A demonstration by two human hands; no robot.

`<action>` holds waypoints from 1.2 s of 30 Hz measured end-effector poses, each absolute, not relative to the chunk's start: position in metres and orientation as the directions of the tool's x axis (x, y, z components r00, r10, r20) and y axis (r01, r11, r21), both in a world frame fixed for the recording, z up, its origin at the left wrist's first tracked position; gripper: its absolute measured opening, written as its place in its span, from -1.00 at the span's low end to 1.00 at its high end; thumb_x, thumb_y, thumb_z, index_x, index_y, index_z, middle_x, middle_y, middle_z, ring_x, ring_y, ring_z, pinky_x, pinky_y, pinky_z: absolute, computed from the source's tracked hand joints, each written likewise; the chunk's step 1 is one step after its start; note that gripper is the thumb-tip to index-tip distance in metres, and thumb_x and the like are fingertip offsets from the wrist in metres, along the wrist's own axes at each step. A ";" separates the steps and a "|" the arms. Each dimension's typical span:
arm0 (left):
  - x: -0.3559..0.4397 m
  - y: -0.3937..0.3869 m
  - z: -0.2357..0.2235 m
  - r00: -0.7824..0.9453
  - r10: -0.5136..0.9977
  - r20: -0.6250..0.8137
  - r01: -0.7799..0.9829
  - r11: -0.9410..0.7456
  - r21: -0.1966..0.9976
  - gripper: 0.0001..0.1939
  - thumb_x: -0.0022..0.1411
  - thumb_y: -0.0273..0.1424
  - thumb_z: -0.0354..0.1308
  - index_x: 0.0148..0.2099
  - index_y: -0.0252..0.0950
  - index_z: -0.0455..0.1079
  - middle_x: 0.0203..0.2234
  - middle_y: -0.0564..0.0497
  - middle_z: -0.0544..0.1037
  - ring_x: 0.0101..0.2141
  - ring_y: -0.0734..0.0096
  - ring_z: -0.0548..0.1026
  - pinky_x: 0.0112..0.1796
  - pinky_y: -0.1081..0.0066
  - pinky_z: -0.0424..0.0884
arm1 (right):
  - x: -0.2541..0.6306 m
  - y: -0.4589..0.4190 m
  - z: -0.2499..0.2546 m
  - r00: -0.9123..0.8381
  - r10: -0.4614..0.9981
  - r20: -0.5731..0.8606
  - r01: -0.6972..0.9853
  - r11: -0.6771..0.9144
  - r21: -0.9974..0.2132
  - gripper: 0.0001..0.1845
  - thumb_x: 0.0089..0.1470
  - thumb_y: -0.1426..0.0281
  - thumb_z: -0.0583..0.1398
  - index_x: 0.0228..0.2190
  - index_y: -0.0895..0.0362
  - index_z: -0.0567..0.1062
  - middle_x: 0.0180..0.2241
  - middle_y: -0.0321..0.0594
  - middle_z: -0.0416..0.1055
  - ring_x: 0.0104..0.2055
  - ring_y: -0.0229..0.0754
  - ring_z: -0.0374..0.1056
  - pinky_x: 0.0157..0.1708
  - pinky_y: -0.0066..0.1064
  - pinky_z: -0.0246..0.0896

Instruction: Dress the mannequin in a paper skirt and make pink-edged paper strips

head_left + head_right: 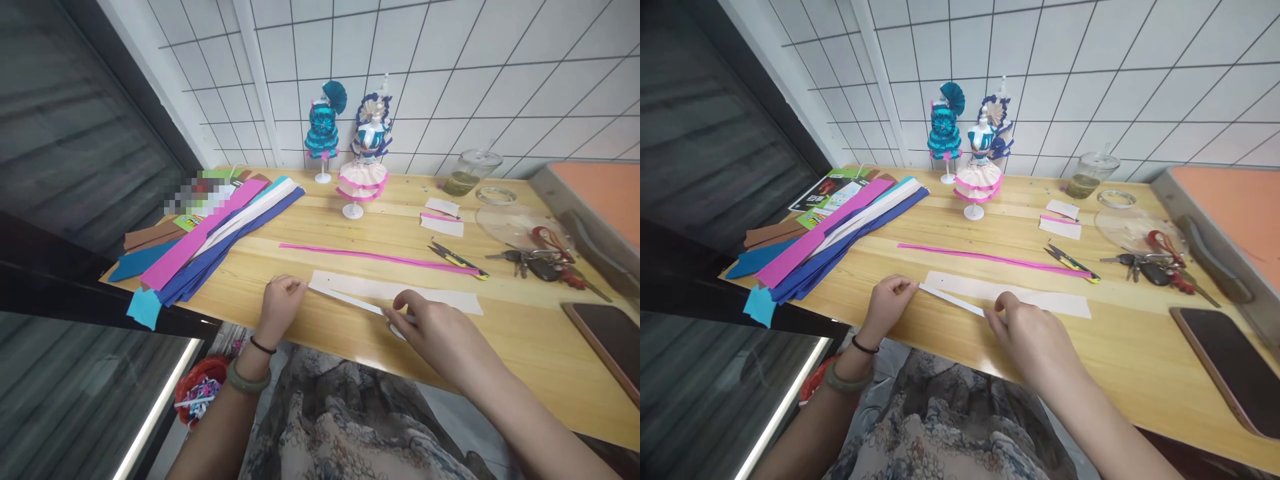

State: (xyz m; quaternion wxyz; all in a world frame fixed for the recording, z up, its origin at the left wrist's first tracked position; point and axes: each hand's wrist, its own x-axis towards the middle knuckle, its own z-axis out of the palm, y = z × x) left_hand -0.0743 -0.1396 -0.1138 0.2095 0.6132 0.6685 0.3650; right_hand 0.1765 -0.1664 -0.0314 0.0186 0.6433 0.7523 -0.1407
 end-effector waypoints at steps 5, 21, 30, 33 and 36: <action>-0.078 -0.129 -0.123 -0.119 0.959 0.257 0.818 -0.053 0.573 -0.82 0.10 -0.38 0.09 -0.52 -0.27 0.39 -0.53 0.01 0.50 -0.39 0.35 0.41 -0.26 0.35 0.27 | 0.180 -0.164 -0.039 -0.215 0.975 -0.061 0.976 0.213 -0.039 -0.74 0.16 0.21 0.00 -0.27 0.12 0.34 -0.54 -0.17 0.50 -0.49 0.01 0.44 -0.59 -0.36 0.10; -0.066 -0.125 -0.125 -0.177 0.966 0.186 0.855 0.057 0.516 -0.84 0.06 -0.33 0.11 -0.51 -0.23 0.42 -0.46 0.01 0.49 -0.30 0.28 0.40 -0.17 0.31 0.25 | 0.226 -0.153 -0.040 -0.524 0.850 0.051 0.792 0.509 -0.337 -0.63 0.18 0.33 -0.04 -0.13 0.01 0.50 -0.39 -0.15 0.48 -0.43 -0.17 0.44 -0.43 -0.37 0.31; -0.066 -0.123 -0.124 -0.178 0.969 0.172 0.864 0.071 0.498 -0.84 0.05 -0.34 0.10 -0.51 -0.24 0.42 -0.46 0.00 0.49 -0.29 0.28 0.40 -0.18 0.31 0.26 | 0.228 -0.152 -0.050 -0.526 0.848 0.065 0.813 0.524 -0.253 -0.62 0.17 0.40 -0.03 -0.09 0.01 0.47 -0.41 -0.15 0.45 -0.51 -0.22 0.40 -0.52 -0.41 0.26; -0.066 -0.123 -0.123 -0.181 0.970 0.162 0.866 0.079 0.493 -0.85 0.05 -0.35 0.10 -0.51 -0.25 0.42 -0.46 -0.01 0.50 -0.30 0.28 0.40 -0.18 0.31 0.26 | 0.229 -0.151 -0.051 -0.527 0.848 0.066 0.818 0.526 -0.234 -0.62 0.16 0.41 -0.03 -0.09 0.01 0.47 -0.43 -0.15 0.45 -0.50 -0.22 0.40 -0.52 -0.42 0.26; -0.066 -0.122 -0.124 -0.181 0.970 0.162 0.872 0.082 0.483 -0.84 0.05 -0.34 0.10 -0.51 -0.25 0.42 -0.46 -0.01 0.50 -0.30 0.28 0.40 -0.18 0.31 0.26 | 0.229 -0.150 -0.050 -0.519 0.852 0.070 0.824 0.520 -0.226 -0.62 0.16 0.39 -0.04 -0.09 0.01 0.48 -0.45 -0.15 0.45 -0.50 -0.21 0.40 -0.54 -0.43 0.26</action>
